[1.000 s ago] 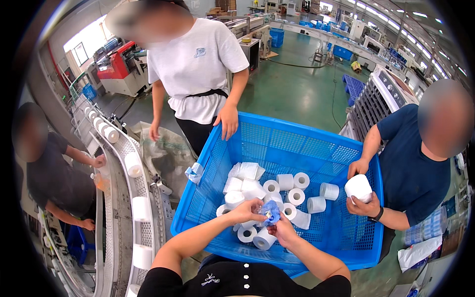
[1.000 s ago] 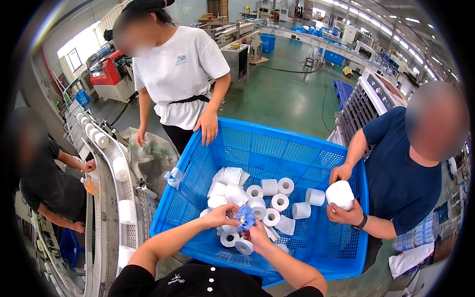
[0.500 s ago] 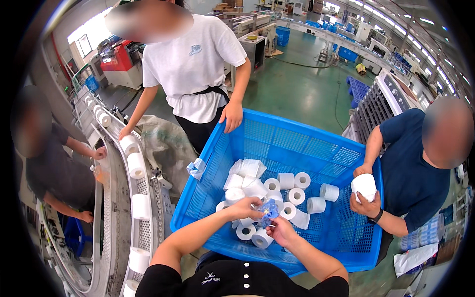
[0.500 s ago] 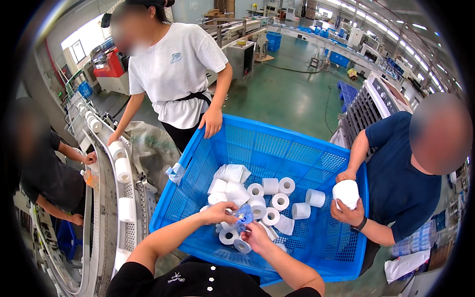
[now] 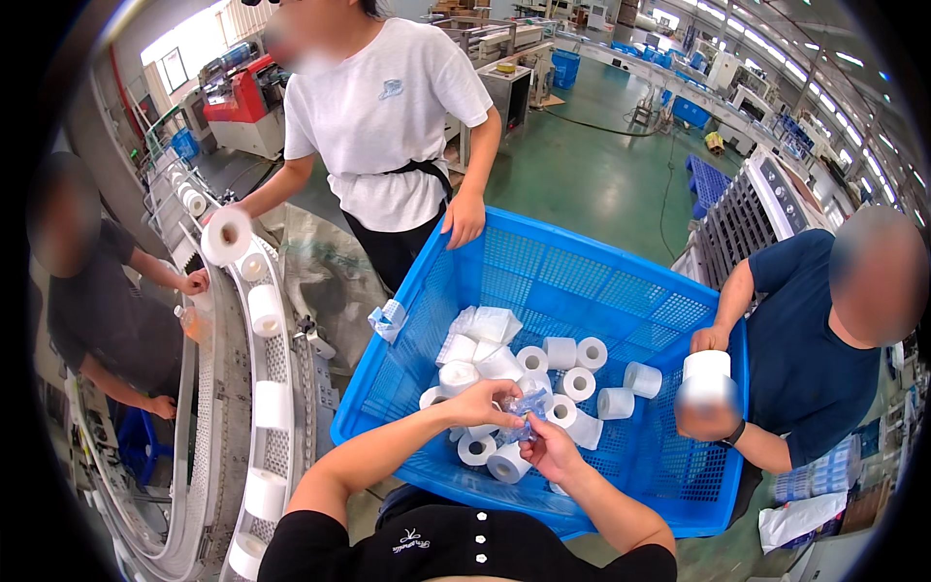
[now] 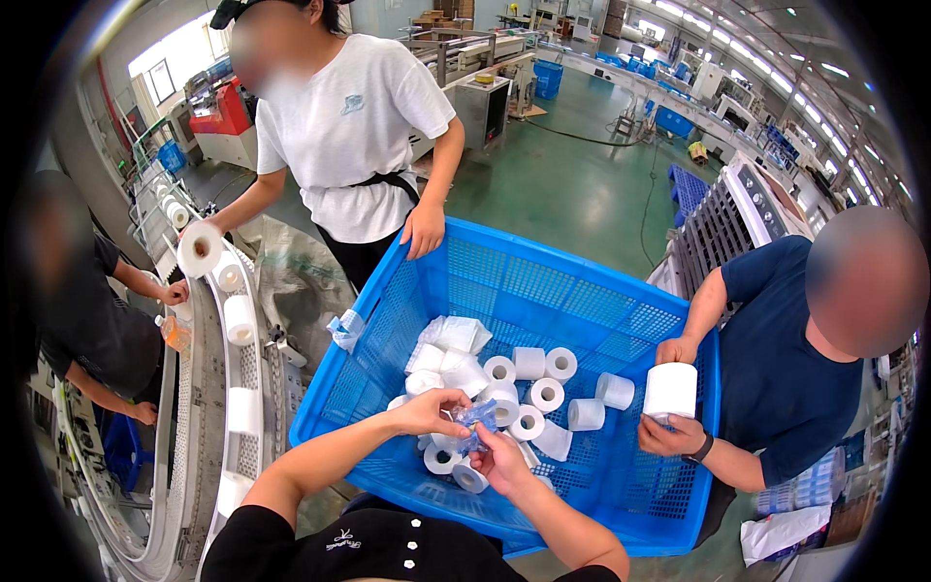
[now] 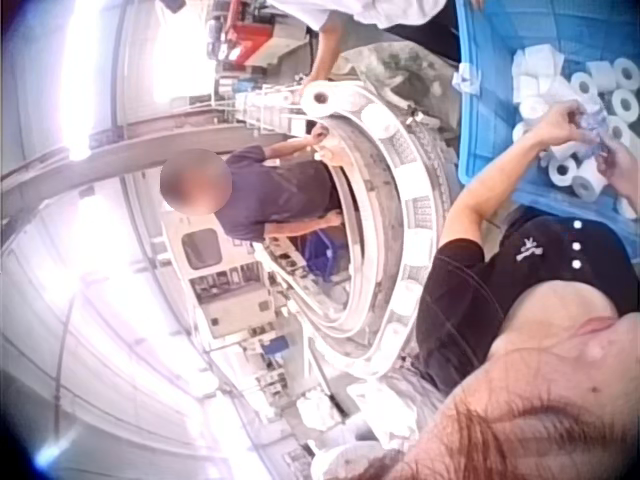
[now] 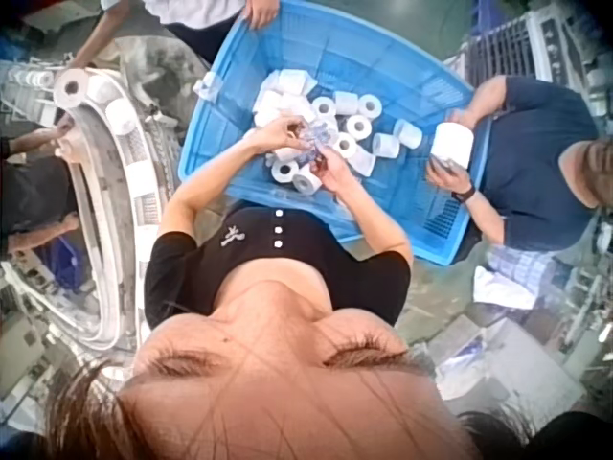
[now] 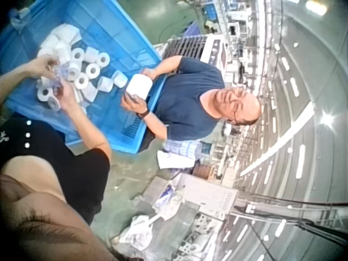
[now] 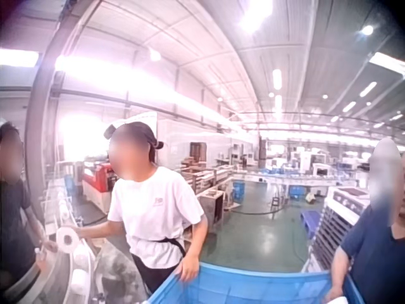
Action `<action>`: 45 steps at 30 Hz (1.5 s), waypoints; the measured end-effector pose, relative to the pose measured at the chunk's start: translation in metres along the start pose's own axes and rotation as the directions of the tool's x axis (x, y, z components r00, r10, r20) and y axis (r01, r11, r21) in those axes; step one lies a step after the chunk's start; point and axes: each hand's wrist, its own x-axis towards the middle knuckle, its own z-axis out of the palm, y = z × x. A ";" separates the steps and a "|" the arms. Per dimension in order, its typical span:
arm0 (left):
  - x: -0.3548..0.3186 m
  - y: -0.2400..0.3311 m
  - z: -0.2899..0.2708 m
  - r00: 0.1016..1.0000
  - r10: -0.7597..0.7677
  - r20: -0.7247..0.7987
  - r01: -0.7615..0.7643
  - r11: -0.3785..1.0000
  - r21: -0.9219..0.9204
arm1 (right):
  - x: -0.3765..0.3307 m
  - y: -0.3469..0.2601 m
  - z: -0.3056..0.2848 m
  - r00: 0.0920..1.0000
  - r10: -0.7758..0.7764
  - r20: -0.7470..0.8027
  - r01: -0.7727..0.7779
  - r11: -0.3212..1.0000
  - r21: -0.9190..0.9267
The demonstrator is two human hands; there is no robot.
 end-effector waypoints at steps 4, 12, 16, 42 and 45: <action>-0.002 0.001 0.000 0.998 -0.018 0.060 0.021 0.998 -0.051 | -0.005 0.001 0.004 0.997 -0.074 -0.032 0.074 0.997 0.001; 0.002 -0.016 0.004 0.999 0.038 0.039 -0.043 0.991 0.129 | 0.008 -0.001 -0.013 0.994 0.111 -0.006 -0.111 0.994 0.003; 0.002 -0.004 0.003 0.978 0.207 -0.034 -0.170 0.876 0.451 | 0.039 0.014 -0.033 0.999 -0.016 -0.034 0.017 0.999 0.031; 0.015 -0.043 -0.007 0.859 0.284 -0.426 -0.160 0.939 0.303 | 0.036 0.011 -0.032 0.851 -0.525 0.036 0.390 0.584 -0.712; 0.003 -0.032 -0.013 0.954 0.110 -0.280 -0.047 0.973 0.224 | 0.021 0.005 -0.001 0.740 -0.659 0.138 0.517 0.425 -0.743</action>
